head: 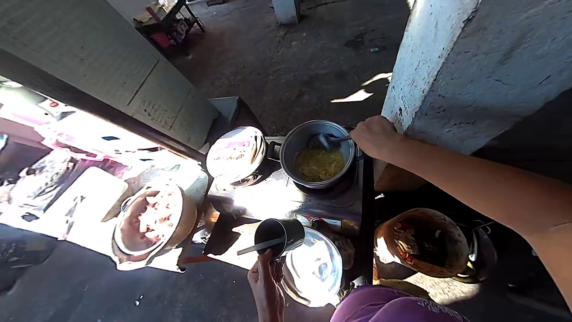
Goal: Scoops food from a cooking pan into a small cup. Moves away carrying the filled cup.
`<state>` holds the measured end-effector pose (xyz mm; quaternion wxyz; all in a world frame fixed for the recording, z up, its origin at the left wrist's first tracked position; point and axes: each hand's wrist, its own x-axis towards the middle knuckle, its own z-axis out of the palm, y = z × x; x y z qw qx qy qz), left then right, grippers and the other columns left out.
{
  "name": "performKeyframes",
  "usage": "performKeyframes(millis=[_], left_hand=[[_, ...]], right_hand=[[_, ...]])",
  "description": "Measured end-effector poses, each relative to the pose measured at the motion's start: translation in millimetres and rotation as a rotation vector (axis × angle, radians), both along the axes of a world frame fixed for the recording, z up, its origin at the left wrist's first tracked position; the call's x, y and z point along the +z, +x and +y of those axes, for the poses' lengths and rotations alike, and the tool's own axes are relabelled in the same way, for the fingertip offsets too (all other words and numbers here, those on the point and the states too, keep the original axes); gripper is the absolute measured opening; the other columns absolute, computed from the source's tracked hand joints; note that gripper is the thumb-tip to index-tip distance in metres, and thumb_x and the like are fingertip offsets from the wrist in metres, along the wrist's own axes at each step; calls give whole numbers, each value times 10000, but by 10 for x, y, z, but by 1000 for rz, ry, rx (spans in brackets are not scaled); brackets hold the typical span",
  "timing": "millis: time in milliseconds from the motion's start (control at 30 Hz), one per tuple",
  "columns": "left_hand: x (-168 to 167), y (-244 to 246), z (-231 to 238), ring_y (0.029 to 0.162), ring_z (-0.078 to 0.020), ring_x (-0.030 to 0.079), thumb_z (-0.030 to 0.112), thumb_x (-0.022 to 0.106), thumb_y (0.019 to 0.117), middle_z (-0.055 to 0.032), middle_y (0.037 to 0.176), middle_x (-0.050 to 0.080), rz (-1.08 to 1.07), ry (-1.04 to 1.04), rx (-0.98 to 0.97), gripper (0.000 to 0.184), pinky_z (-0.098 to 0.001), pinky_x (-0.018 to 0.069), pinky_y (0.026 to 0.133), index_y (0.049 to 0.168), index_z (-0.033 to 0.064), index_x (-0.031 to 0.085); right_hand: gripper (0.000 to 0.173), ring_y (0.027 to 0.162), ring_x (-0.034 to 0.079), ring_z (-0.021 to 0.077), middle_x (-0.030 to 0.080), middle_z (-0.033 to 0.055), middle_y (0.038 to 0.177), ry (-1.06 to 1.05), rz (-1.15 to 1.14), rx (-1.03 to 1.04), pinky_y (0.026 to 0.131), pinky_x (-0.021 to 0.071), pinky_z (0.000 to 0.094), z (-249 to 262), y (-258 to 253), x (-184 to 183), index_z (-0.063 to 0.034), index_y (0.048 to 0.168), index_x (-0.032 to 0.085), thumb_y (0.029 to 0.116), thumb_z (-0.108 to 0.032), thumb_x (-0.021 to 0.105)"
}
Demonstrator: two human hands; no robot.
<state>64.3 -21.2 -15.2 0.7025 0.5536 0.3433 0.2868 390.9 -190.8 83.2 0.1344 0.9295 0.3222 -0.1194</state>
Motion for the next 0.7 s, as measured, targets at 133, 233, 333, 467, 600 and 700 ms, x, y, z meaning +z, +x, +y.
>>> performKeyframes(millis=[133, 233, 333, 467, 600, 700], left_hand=[[-30, 51, -13, 366, 19, 365, 194, 418, 1008, 106, 429, 375, -15, 7, 7, 468, -145, 303, 377, 551, 204, 518], [-25, 108, -21, 367, 16, 355, 196, 411, 1011, 104, 431, 366, -25, 16, 12, 478, -150, 297, 377, 541, 204, 495], [-16, 192, -28, 366, 15, 361, 188, 409, 1015, 102, 432, 377, -43, 15, -4, 485, -154, 300, 373, 540, 197, 506], [22, 357, -27, 376, 7, 350, 203, 397, 1050, 101, 438, 360, -40, 62, -45, 505, -160, 297, 386, 550, 194, 467], [99, 640, -18, 379, 7, 327, 204, 361, 1078, 109, 450, 343, -90, 61, -54, 522, -158, 275, 385, 561, 205, 428], [176, 892, -34, 380, 16, 338, 174, 292, 1059, 102, 454, 370, -76, 59, -38, 510, -146, 264, 384, 564, 204, 411]], right_hand=[[222, 1028, 688, 406, 707, 198, 1063, 46, 147, 14, 823, 544, 579, 38, -40, -96, -61, 1138, 711, 1023, -54, 521], [258, 1090, 682, 378, 722, 158, 1128, 117, 240, 83, 908, 532, 591, 2, 38, -216, -142, 1241, 718, 1051, -181, 548], [258, 1100, 681, 358, 734, 138, 1140, 209, 351, 105, 944, 516, 604, -143, 197, -284, -168, 1244, 741, 1038, -188, 587], [254, 799, 696, 287, 737, 146, 964, 332, 440, 57, 803, 566, 500, -401, 340, -155, -105, 1244, 735, 1051, -165, 583], [256, 736, 646, 252, 714, 144, 895, 315, 449, 11, 780, 536, 463, -567, 372, 320, -83, 1252, 726, 1057, -152, 574], [263, 753, 651, 250, 715, 146, 915, 280, 398, 1, 795, 537, 462, -646, 401, 654, -82, 1261, 720, 1062, -158, 567]])
